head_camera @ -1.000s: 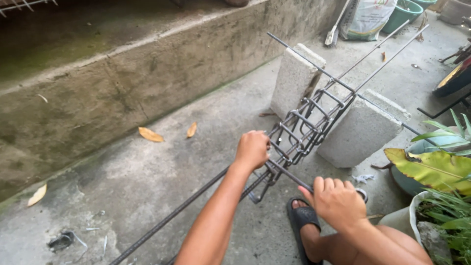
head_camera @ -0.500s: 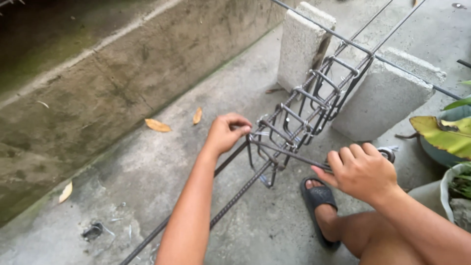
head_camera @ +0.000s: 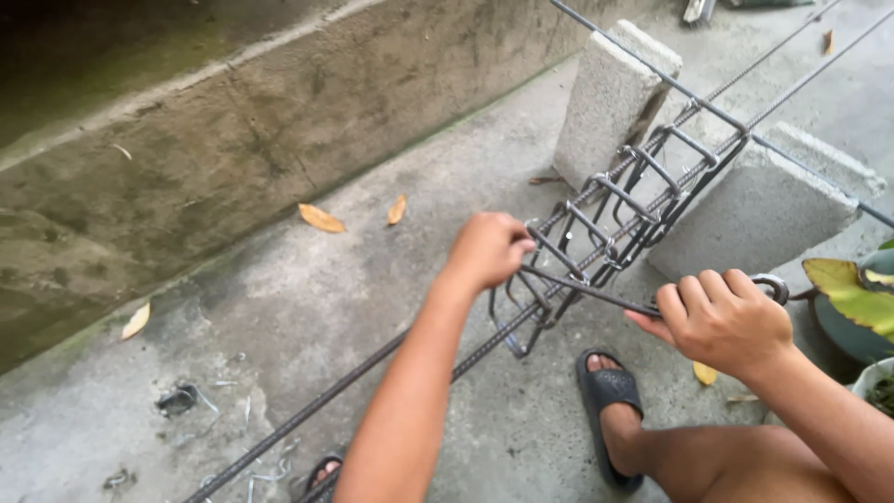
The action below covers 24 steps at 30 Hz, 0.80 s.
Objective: Tying steel rebar stirrups to longitudinal bars using wire and a manual twisting tool
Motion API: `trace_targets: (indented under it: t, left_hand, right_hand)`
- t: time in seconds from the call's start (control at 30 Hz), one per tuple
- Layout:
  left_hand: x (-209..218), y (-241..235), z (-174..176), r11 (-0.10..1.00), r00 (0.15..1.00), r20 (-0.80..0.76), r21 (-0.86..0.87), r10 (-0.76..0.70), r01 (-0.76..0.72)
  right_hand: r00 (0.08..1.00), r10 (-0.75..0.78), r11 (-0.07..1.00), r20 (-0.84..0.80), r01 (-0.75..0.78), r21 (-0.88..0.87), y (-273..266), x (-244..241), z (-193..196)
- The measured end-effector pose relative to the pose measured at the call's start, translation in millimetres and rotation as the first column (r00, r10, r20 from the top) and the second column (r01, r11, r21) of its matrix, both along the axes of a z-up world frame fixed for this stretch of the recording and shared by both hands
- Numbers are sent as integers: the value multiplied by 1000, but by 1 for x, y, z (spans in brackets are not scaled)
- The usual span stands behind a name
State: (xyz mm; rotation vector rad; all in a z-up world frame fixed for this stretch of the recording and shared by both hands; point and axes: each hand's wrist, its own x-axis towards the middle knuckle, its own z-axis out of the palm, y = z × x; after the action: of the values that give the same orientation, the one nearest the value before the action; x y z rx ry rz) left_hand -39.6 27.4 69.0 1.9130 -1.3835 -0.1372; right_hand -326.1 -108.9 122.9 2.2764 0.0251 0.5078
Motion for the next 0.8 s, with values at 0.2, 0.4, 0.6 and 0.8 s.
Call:
trace_targets:
  t: [0.2,0.4,0.6,0.8]
  left_hand:
    - [-3,-7,1,996,1000,19,90,8,-10]
    - [69,20,-5,987,977,-214,-154,11,-45]
    - [16,0,12,979,999,37,206,2,-9]
    - [1,-31,-21,995,988,142,73,54,-65]
  right_hand:
    - [999,45,994,-16,-47,-102,-10,8,15]
    - [994,43,980,-102,-62,-189,-35,19,25]
    - [979,26,960,-202,-81,-268,-51,24,35]
    - [966,-123,958,-228,55,-282,-42,11,19]
